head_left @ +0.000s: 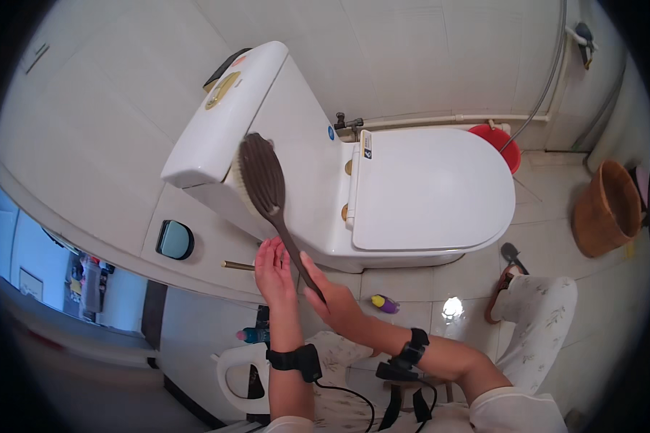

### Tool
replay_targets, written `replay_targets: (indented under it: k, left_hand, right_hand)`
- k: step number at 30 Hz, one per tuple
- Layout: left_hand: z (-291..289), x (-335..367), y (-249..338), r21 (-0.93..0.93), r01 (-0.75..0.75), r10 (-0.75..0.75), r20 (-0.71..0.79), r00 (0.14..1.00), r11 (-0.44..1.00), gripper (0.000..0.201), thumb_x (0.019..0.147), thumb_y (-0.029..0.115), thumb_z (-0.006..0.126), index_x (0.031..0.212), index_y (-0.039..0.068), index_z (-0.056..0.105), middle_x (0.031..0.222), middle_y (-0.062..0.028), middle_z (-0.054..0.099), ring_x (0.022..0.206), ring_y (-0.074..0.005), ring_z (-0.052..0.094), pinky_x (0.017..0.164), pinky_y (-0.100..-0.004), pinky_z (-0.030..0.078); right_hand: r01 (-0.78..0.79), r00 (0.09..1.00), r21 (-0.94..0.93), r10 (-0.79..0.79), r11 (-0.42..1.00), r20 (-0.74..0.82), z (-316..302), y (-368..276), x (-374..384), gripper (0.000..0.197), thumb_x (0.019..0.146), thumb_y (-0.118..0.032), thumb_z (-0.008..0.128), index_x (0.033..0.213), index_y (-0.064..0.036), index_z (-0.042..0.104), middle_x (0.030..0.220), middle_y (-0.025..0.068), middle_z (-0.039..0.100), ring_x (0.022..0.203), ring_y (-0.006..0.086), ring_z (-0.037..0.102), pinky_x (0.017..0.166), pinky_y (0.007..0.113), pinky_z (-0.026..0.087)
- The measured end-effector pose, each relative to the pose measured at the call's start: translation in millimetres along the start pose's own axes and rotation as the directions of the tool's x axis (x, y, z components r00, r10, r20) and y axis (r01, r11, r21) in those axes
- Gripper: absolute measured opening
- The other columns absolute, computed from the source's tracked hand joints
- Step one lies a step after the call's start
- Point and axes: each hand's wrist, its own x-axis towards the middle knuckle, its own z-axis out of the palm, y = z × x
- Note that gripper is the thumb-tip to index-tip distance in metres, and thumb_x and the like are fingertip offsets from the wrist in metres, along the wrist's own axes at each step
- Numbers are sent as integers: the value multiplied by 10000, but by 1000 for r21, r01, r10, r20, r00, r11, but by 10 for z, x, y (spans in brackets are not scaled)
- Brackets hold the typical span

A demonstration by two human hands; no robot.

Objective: The person cleans a toilet using two different brushes and a bottle of liquid cleaner. They scrub the exterior hinges and rim with one brush, then apply liquid to the interior bowl and scrub it with a toilet brush.

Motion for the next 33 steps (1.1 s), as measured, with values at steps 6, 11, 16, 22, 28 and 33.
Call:
replay_targets:
  k: [6,11,16,22,28,33]
  left_hand:
    - [428,-68,-194,243,-201,230,-99,968,949,344,901,139,468,1223,46,391,1225,-70,424,1053,-155,463,865,-283,392]
    - [686,-106,-283,315,-267,322,-139,936,911,438,904,175,473,1292,49,313,1249,-68,399,1100,-139,410,910,-278,343]
    - [416,-41,-348,430,-272,308,-17,951,861,526,931,205,428,1370,50,182,1321,-107,336,1190,-173,343,991,-294,273]
    - [684,-111,-539,377,-346,362,32,932,859,571,930,206,430,1385,38,129,1410,-139,198,1281,-200,229,1039,-316,195]
    - [669,-120,-487,485,-369,401,42,915,792,580,929,217,431,1388,43,122,1422,-147,161,1289,-214,212,1047,-328,171]
    - [526,-142,-437,549,-346,367,75,927,761,559,935,216,415,1394,68,131,1426,-147,152,1288,-211,216,1042,-327,188]
  right_hand:
    - [-102,973,41,108,994,-204,-700,114,1457,543,875,-140,454,1366,-127,223,651,205,539,527,300,544,509,395,427]
    - [-173,972,94,186,980,-145,-580,505,1168,541,895,-161,428,1381,-137,192,724,151,573,455,207,515,476,339,447]
    - [154,988,52,-154,987,3,-295,371,318,554,872,-98,455,1378,-113,231,1294,204,402,1149,334,449,936,351,359]
    - [167,933,-224,-227,960,-279,-915,470,1832,518,894,-184,436,1367,-159,227,595,171,554,513,311,556,530,403,452]
    - [126,986,-32,-129,991,-107,-675,507,1196,517,894,-150,438,1371,-134,240,901,173,577,766,263,593,679,321,474]
    - [223,974,-83,-219,971,50,-391,498,533,557,878,-140,466,1380,-127,224,1273,189,428,1153,331,445,929,334,373]
